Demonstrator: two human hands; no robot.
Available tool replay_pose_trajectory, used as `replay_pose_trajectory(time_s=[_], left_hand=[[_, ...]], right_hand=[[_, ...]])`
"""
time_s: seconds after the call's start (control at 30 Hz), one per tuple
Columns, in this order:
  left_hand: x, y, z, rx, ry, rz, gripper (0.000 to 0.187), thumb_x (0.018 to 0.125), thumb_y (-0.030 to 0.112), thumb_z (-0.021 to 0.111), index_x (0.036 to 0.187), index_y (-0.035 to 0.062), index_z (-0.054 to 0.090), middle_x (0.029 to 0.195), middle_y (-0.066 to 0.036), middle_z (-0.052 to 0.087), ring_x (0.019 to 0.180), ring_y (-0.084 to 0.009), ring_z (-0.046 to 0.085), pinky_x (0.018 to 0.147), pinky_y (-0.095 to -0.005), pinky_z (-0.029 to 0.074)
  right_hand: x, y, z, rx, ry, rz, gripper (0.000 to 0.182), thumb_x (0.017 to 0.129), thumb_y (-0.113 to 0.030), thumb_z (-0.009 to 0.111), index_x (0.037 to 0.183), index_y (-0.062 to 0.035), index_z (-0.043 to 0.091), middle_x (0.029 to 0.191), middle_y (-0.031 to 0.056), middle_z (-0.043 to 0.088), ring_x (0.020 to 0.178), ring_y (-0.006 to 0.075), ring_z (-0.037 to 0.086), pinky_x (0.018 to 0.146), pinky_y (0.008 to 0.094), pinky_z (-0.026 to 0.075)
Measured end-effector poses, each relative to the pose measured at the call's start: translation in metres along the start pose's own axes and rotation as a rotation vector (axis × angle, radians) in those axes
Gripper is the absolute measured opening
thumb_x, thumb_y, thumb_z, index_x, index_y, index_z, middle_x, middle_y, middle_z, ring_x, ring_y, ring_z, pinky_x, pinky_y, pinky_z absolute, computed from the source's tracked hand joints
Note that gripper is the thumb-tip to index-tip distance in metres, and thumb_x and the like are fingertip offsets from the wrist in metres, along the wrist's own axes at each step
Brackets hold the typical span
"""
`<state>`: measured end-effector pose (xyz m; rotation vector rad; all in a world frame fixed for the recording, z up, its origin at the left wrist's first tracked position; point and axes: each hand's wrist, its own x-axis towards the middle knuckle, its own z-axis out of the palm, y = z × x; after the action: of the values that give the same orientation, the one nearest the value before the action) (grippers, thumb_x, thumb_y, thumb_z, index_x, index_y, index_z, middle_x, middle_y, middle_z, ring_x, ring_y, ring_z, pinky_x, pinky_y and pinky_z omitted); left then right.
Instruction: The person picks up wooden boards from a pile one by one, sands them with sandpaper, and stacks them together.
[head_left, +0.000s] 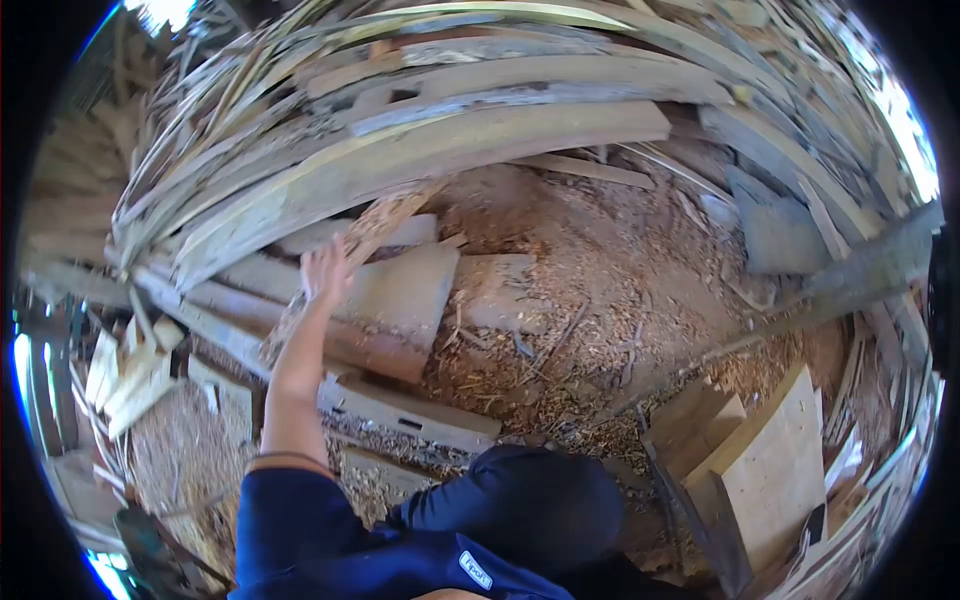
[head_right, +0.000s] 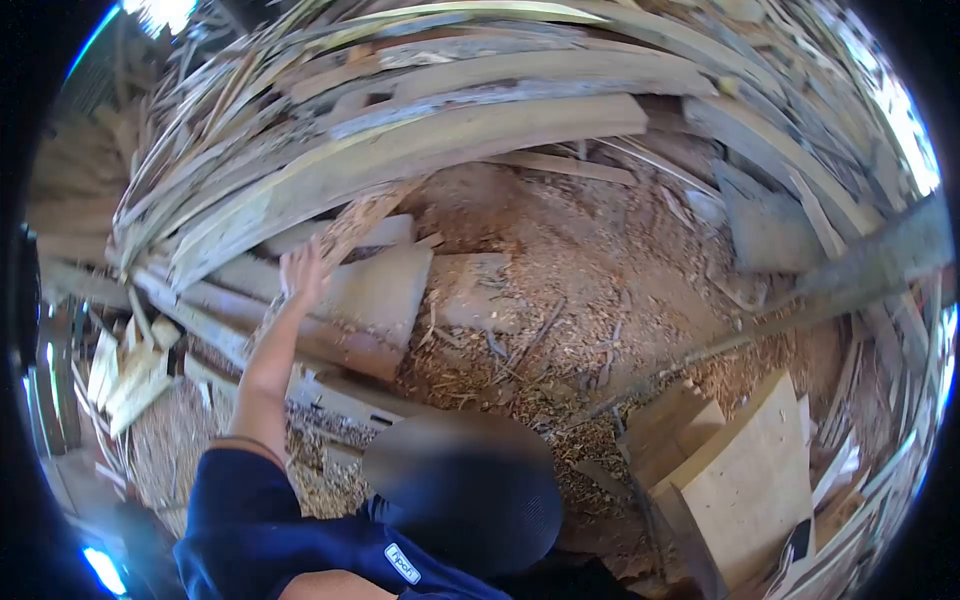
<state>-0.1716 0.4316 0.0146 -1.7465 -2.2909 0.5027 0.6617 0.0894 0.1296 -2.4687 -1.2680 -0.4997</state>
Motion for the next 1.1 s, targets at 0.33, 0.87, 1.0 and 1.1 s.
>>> replay_pose_trajectory(time_s=[0.33, 0.87, 1.0, 1.1], left_hand=[[0.015, -0.011, 0.009, 0.306, 0.061, -0.039, 0.109, 0.063, 0.047, 0.075, 0.146, 0.0125, 0.013, 0.147, -0.008, 0.030, 0.134, -0.0249, 0.029, 0.107, -0.0590, 0.016], [-0.179, 0.389, -0.316, -1.828, -1.322, 0.956, 0.047, 0.094, 0.023, 0.050, 0.135, 0.0048, 0.037, 0.120, -0.009, 0.049, 0.108, -0.0177, 0.051, 0.092, -0.0339, 0.044], [-0.211, 0.413, -0.335, -1.783, -1.369, 0.878, 0.048, 0.091, 0.026, 0.054, 0.128, -0.0001, 0.038, 0.119, -0.013, 0.051, 0.105, -0.0209, 0.057, 0.089, -0.0352, 0.049], [-0.207, 0.413, -0.337, -1.753, -1.262, 0.850, 0.049, 0.088, 0.018, 0.057, 0.128, -0.0024, 0.035, 0.119, -0.014, 0.052, 0.105, -0.0216, 0.057, 0.087, -0.0347, 0.051]], right_hand=[[0.020, -0.064, -0.028, 0.103, -0.121, 0.035, 0.034, 0.091, -0.006, 0.043, 0.124, -0.0015, 0.050, 0.126, 0.0148, 0.051, 0.121, 0.0283, 0.044, 0.104, 0.0374, 0.030], [0.049, -0.171, -0.011, 0.230, -0.013, -0.532, 0.033, 0.077, -0.011, 0.057, 0.106, 0.0021, 0.051, 0.109, 0.0164, 0.056, 0.106, 0.0274, 0.055, 0.092, 0.0377, 0.044], [0.024, -0.160, -0.011, 0.236, -0.031, -0.569, 0.043, 0.078, -0.009, 0.055, 0.118, 0.0044, 0.048, 0.120, 0.0193, 0.052, 0.116, 0.0301, 0.049, 0.102, 0.0368, 0.037], [0.016, -0.033, -0.016, -0.296, -0.116, -0.220, 0.034, 0.086, -0.004, 0.045, 0.119, 0.0044, 0.047, 0.121, 0.0190, 0.052, 0.116, 0.0244, 0.050, 0.100, 0.0349, 0.040]])
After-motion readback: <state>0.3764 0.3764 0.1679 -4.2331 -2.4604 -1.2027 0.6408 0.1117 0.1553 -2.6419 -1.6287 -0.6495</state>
